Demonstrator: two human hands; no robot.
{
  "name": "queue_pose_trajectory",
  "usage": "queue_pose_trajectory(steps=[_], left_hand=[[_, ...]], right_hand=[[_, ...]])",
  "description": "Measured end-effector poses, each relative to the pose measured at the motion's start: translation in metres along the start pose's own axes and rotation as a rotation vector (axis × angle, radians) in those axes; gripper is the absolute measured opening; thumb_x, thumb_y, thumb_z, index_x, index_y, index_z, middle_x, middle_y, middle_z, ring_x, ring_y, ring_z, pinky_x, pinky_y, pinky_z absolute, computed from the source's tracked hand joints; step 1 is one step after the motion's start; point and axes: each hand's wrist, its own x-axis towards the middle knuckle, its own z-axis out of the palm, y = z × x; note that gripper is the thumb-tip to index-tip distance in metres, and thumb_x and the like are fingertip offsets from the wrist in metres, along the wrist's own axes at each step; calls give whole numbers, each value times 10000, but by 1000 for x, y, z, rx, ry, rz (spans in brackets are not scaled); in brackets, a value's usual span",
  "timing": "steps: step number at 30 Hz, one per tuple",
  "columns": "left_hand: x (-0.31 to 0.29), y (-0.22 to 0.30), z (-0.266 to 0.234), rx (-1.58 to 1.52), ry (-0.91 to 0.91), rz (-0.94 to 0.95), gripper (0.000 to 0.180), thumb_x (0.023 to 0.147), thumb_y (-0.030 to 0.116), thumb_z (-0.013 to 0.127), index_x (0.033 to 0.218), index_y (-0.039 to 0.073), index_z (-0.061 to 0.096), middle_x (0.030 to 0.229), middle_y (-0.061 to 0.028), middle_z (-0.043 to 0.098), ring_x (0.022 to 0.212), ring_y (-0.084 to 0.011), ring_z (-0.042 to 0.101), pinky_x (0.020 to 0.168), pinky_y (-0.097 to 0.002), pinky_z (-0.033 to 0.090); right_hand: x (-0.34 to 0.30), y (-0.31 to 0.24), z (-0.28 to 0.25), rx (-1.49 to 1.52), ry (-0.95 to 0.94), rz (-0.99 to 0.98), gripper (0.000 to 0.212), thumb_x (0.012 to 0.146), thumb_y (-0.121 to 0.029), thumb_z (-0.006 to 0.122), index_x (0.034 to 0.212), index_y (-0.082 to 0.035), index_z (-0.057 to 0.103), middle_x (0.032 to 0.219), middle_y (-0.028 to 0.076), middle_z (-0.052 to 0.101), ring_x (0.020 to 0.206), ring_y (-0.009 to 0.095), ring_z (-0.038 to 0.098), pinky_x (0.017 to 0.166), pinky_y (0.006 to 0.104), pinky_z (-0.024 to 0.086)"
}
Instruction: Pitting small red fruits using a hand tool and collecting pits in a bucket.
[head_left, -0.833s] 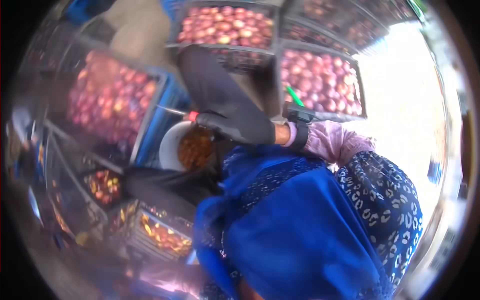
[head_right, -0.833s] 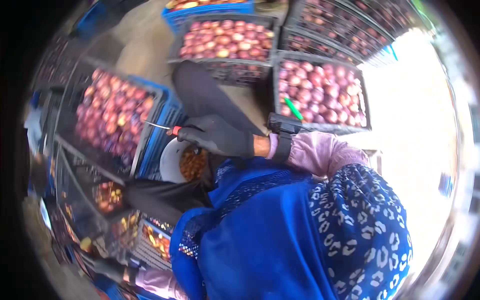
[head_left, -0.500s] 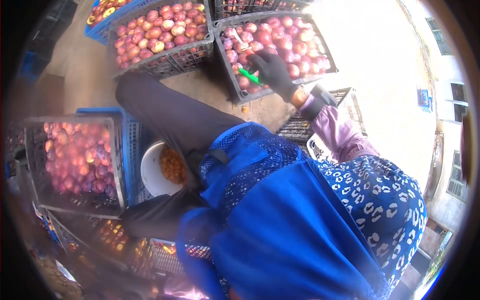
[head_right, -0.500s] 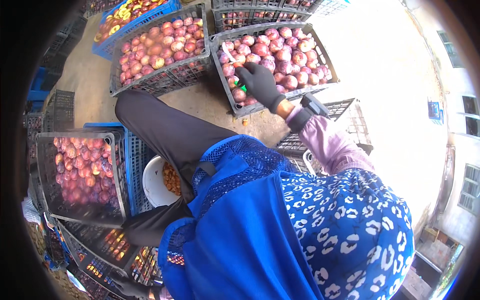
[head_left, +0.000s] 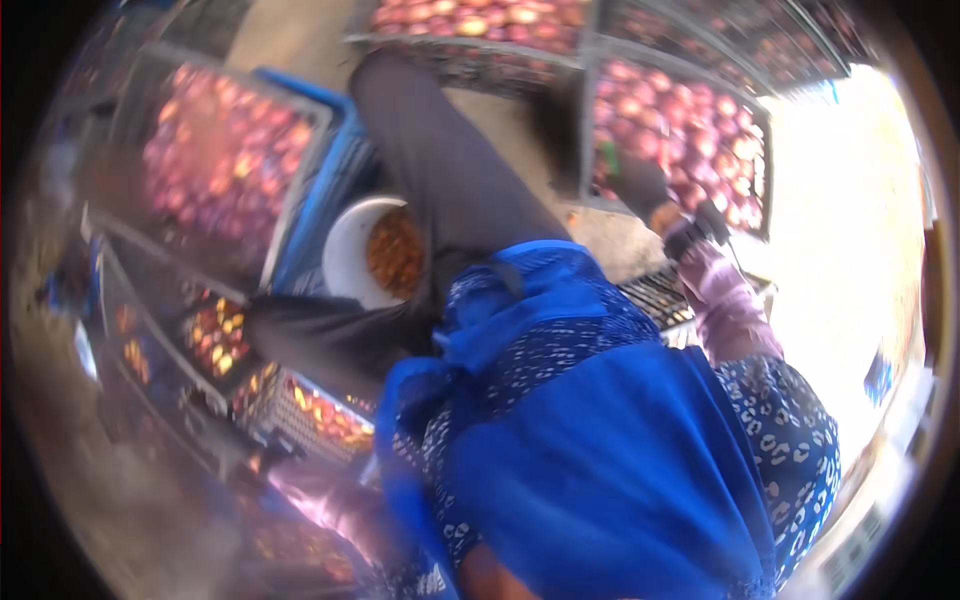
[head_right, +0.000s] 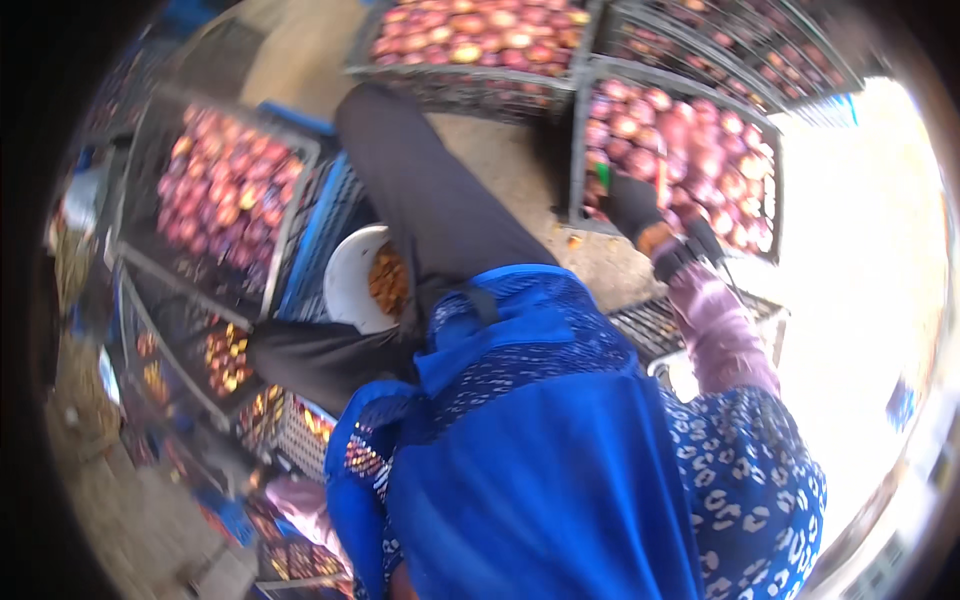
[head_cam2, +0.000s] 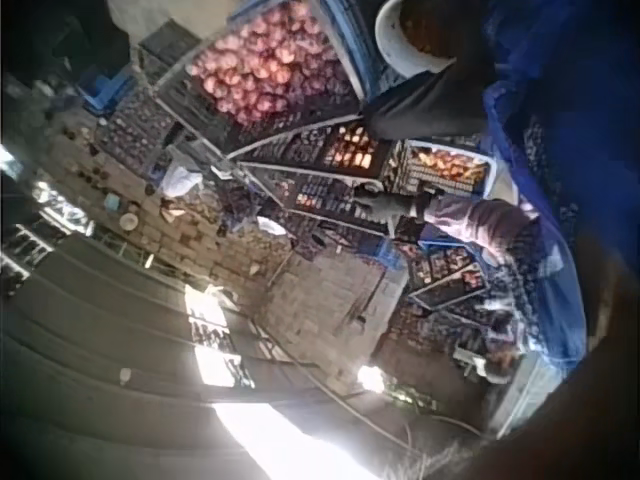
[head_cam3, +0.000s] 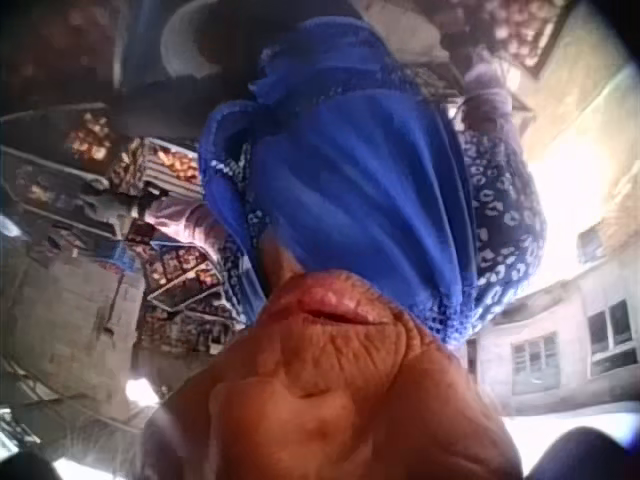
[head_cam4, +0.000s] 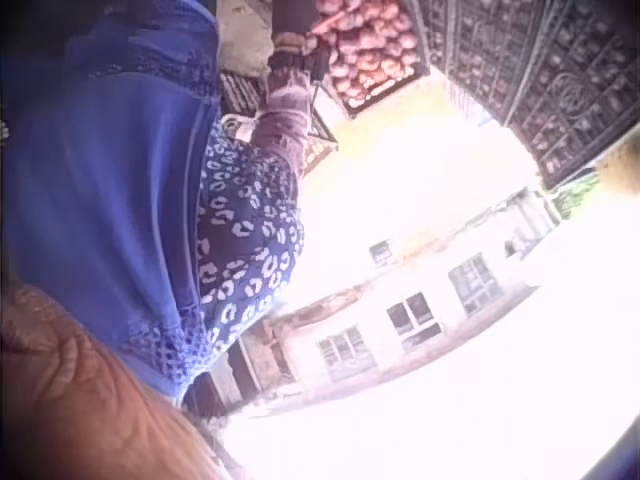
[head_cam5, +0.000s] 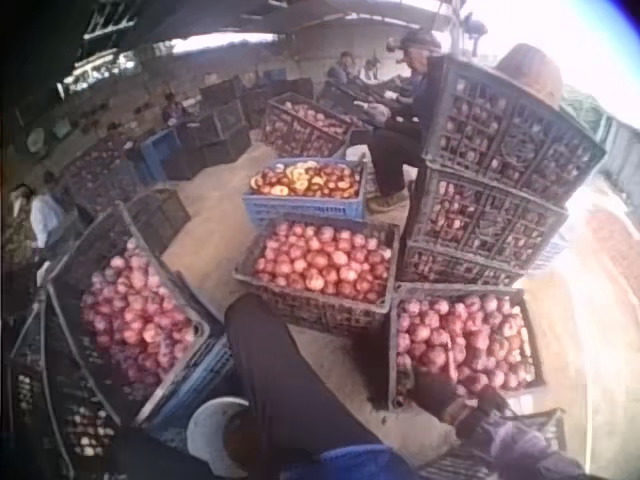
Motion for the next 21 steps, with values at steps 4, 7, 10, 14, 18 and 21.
queue_pose_trajectory(steps=[4,7,10,14,18,21], left_hand=[[6,15,20,-98,277,-51,337,947,269,525,1183,56,634,938,-98,689,785,-216,667,668,-352,511],[0,-31,41,-124,147,-171,337,900,147,483,1211,187,604,1155,-116,625,999,-244,608,740,-395,495],[3,56,-24,-551,89,-322,288,942,318,504,999,110,695,894,-104,686,789,-252,635,680,-356,461],[24,65,-19,-544,123,-379,375,881,390,531,1034,91,697,953,-123,697,882,-289,656,771,-380,470],[28,69,-22,-474,34,-481,385,832,423,589,1056,130,698,1004,-136,694,952,-309,657,831,-389,481],[24,67,-18,-289,318,-327,418,801,388,638,1104,101,669,1094,-161,650,1047,-334,596,890,-412,458]], right_hand=[[-1,25,20,110,44,9,384,883,-350,552,1217,-164,516,791,166,671,708,376,661,588,479,495],[23,55,48,122,-32,-36,408,885,-328,550,1246,-149,488,797,183,666,742,398,651,616,492,491],[36,86,39,-9,72,-299,185,877,-188,560,899,-19,631,763,183,620,691,371,609,553,441,468],[48,102,27,146,135,-483,84,887,-59,549,888,-29,628,854,105,627,742,237,610,611,340,502],[38,64,1,1108,-72,-57,78,876,-44,562,941,-40,605,885,71,597,795,199,578,686,334,507],[50,26,-10,1091,-70,-161,153,847,82,533,964,-8,573,920,21,560,814,131,538,707,264,494]])
